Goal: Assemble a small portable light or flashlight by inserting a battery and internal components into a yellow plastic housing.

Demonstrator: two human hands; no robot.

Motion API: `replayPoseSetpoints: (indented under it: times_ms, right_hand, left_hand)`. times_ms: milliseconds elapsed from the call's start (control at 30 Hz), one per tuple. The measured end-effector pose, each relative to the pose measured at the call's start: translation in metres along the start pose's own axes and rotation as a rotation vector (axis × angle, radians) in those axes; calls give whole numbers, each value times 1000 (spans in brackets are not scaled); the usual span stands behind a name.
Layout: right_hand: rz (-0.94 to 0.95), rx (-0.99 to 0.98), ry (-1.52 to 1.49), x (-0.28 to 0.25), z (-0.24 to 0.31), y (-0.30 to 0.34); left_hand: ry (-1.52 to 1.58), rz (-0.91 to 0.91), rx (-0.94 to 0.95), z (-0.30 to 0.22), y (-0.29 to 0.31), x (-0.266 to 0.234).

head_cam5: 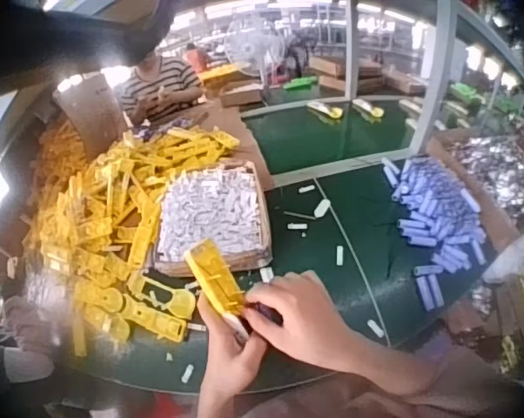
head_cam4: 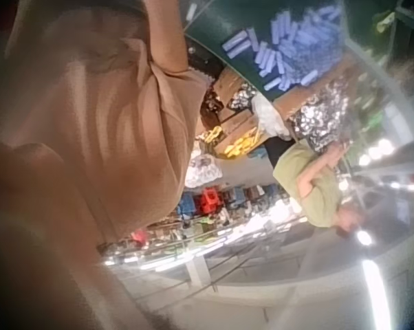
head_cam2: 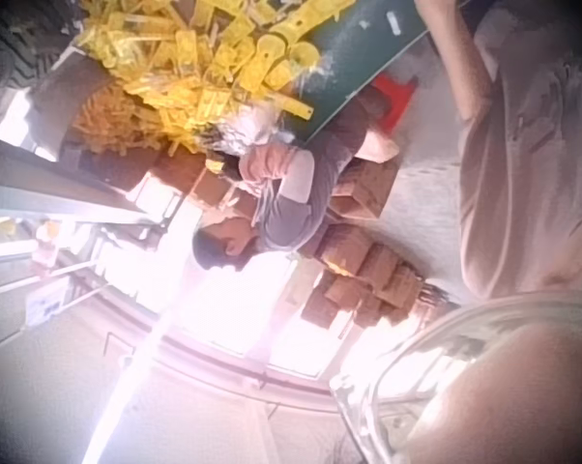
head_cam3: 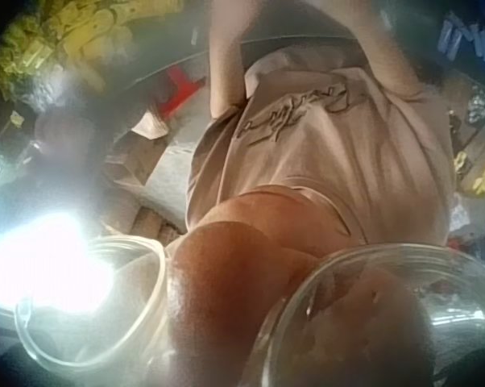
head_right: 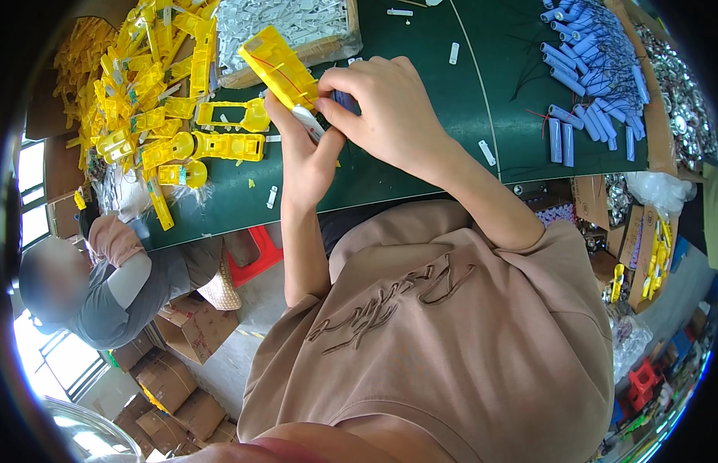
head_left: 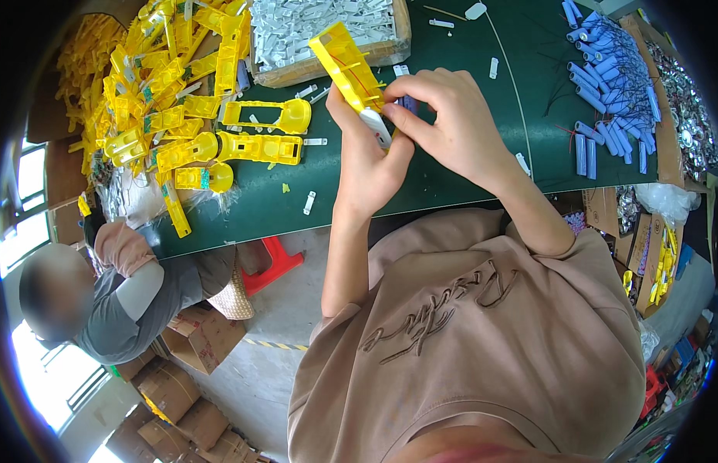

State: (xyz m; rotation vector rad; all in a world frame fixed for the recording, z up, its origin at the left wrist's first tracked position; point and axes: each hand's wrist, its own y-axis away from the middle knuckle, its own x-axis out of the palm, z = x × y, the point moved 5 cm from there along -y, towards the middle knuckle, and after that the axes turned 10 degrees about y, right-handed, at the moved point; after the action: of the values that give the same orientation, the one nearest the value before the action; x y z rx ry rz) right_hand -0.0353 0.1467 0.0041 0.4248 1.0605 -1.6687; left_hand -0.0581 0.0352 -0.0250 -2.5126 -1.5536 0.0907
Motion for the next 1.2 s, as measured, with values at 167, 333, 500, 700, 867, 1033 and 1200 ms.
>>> replayPoseSetpoints:
  times_ms: [167,333,500,700,867,1033,1200]
  right_hand:
    - [-96,-45,116,5,7,6]
    - [-213,-87,214,7,13,9]
    - [-277,-112,271,13,21,12]
    - [-263,-150,297,14,25,11]
    - [-260,-161,254,13,22,10]
    - [-198,-182,174,2,19,8]
    - [-208,-137,26,-13,-1,-11]
  left_hand:
    - [99,12,-74,-1,0,-3]
    - [368,-87,-62,3,-2,-12]
    - [332,-260,-81,3,-5,-8]
    - [363,-290,-35,7,-6,-12]
    - [342,-278,-26,6,-7,-14]
    - [278,-221,13,6,-8,-18]
    - [382,-172,3,0,-7,-9]
